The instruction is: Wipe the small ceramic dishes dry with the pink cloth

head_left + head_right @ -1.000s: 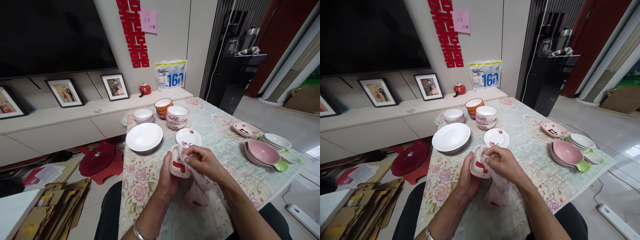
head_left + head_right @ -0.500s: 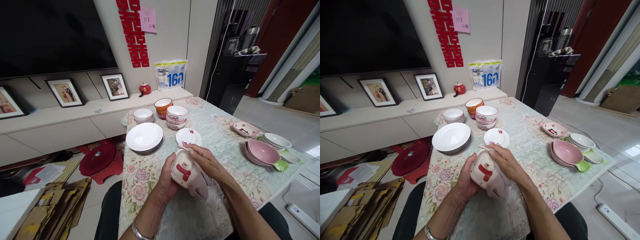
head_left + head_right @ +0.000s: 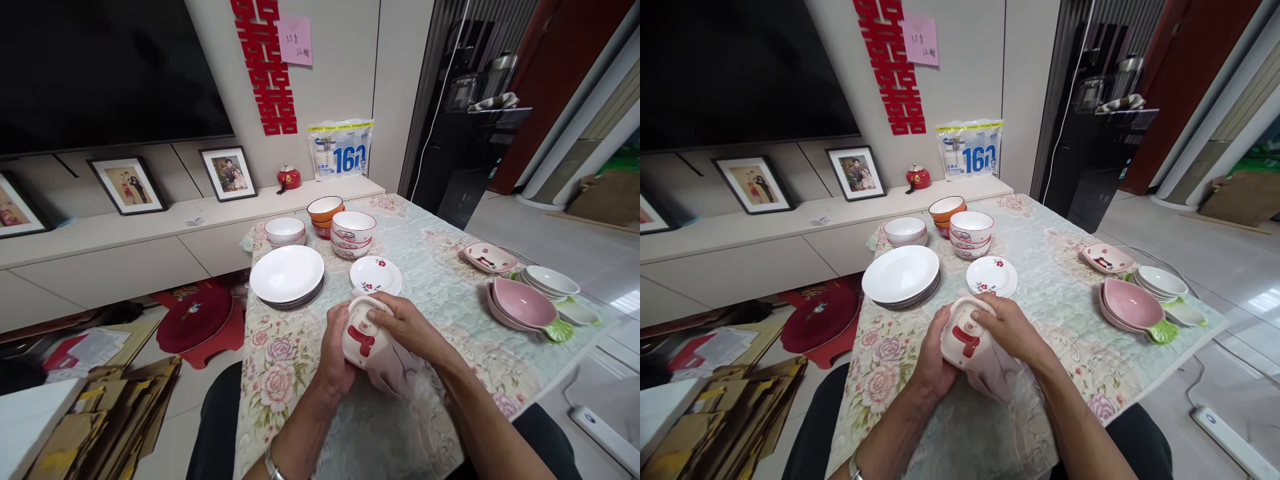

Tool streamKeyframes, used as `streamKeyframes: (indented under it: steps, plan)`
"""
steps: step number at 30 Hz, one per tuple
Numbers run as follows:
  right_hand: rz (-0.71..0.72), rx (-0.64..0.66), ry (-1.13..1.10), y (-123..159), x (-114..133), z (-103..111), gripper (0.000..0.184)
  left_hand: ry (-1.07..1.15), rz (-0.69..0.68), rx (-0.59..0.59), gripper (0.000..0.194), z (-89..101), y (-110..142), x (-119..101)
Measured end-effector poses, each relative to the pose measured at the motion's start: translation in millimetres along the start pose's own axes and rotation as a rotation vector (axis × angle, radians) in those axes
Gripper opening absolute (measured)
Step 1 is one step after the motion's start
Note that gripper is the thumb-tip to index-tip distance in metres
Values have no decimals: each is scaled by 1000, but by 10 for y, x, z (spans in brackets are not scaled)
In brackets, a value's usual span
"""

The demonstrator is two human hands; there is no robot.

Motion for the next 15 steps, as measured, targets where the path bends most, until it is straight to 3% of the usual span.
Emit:
streamKeyframes:
  steps: [3, 7, 11, 15]
  plan:
    - [88, -79, 264, 28, 73, 36, 21, -86, -6, 100, 34, 10, -16, -38]
    - [209, -33, 602, 124, 251, 52, 26, -385, -71, 221, 51, 36, -38, -109]
    - [291, 70, 764, 182, 351, -14, 32, -648, -156, 173, 59, 83, -69, -117]
    - [388, -48, 643, 119, 243, -88, 33, -672, -287, 107, 54, 132, -87, -79]
Point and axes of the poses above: each hand's wrist, its own y-axis away from the middle knuckle, its own z-axis out of the back of the hand, x = y × z, the point moved 1 cm from there along -y, towards the middle knuckle, and after that the axes turned 6 degrees about -x, right-handed, at the moved point
